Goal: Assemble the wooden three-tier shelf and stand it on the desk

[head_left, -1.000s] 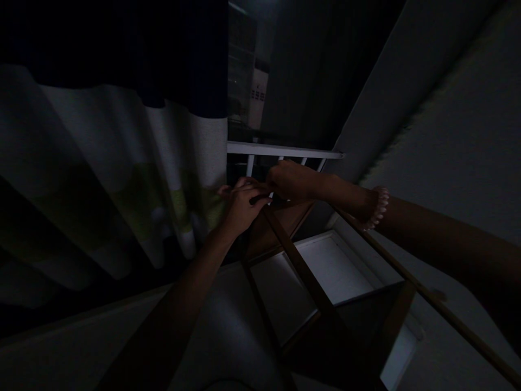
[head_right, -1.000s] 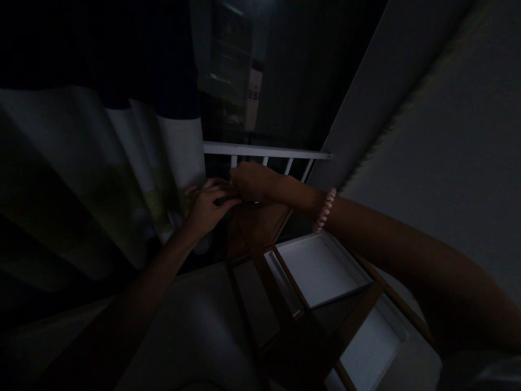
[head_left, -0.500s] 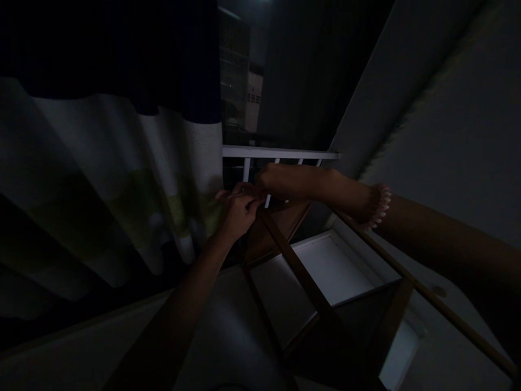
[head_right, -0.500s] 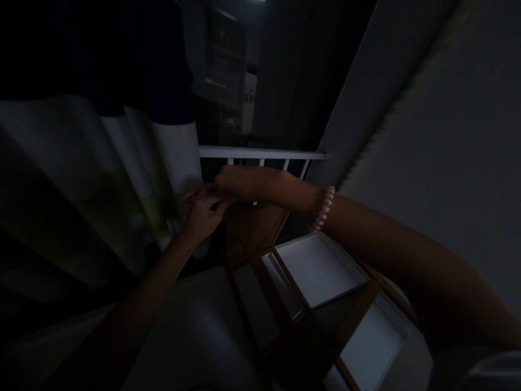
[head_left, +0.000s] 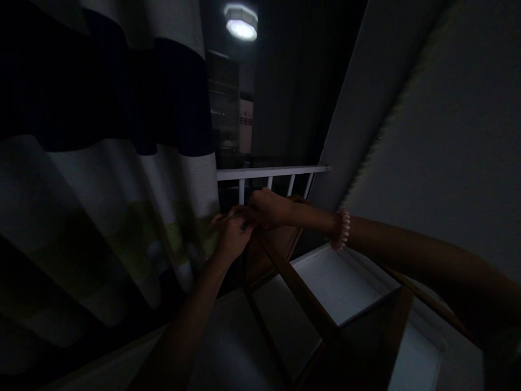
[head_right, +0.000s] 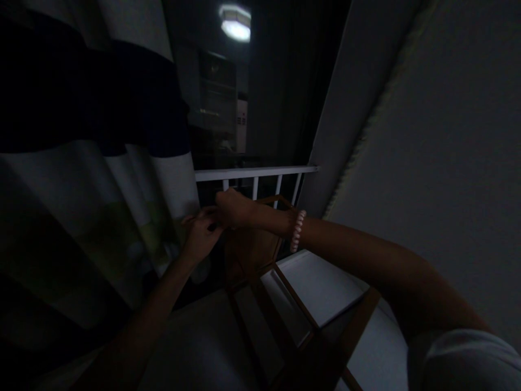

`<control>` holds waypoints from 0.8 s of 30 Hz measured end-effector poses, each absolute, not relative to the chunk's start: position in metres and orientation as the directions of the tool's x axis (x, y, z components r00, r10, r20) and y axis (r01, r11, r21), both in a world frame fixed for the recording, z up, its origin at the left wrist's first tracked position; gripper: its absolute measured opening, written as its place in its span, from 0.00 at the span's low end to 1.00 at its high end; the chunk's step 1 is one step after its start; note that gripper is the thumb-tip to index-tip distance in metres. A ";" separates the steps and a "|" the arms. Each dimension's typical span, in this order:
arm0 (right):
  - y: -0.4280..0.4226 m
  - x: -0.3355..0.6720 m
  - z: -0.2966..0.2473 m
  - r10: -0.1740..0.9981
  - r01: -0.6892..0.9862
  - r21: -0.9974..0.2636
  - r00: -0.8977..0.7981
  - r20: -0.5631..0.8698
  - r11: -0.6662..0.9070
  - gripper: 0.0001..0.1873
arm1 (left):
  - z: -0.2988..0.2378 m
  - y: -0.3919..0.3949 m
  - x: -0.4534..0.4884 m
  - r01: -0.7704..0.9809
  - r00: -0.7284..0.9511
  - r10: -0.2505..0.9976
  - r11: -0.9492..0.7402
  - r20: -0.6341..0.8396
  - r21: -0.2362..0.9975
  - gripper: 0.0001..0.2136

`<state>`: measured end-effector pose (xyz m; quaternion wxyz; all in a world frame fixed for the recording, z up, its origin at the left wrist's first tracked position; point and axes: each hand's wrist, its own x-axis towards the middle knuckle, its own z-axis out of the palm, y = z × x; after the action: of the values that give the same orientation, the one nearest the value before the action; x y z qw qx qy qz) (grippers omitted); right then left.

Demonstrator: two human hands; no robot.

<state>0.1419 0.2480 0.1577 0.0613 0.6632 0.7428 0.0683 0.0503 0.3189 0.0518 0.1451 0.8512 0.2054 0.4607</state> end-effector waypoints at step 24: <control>0.239 0.149 0.162 0.968 0.943 0.219 -0.246 -0.053 0.251 0.12 | 0.051 0.323 0.057 0.202 0.461 0.519 -0.851 0.720 0.484 0.04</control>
<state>0.1490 0.2388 0.1620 0.0884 0.6076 0.7861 0.0711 0.0569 0.3226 0.0512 0.1675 0.8382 0.2152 0.4724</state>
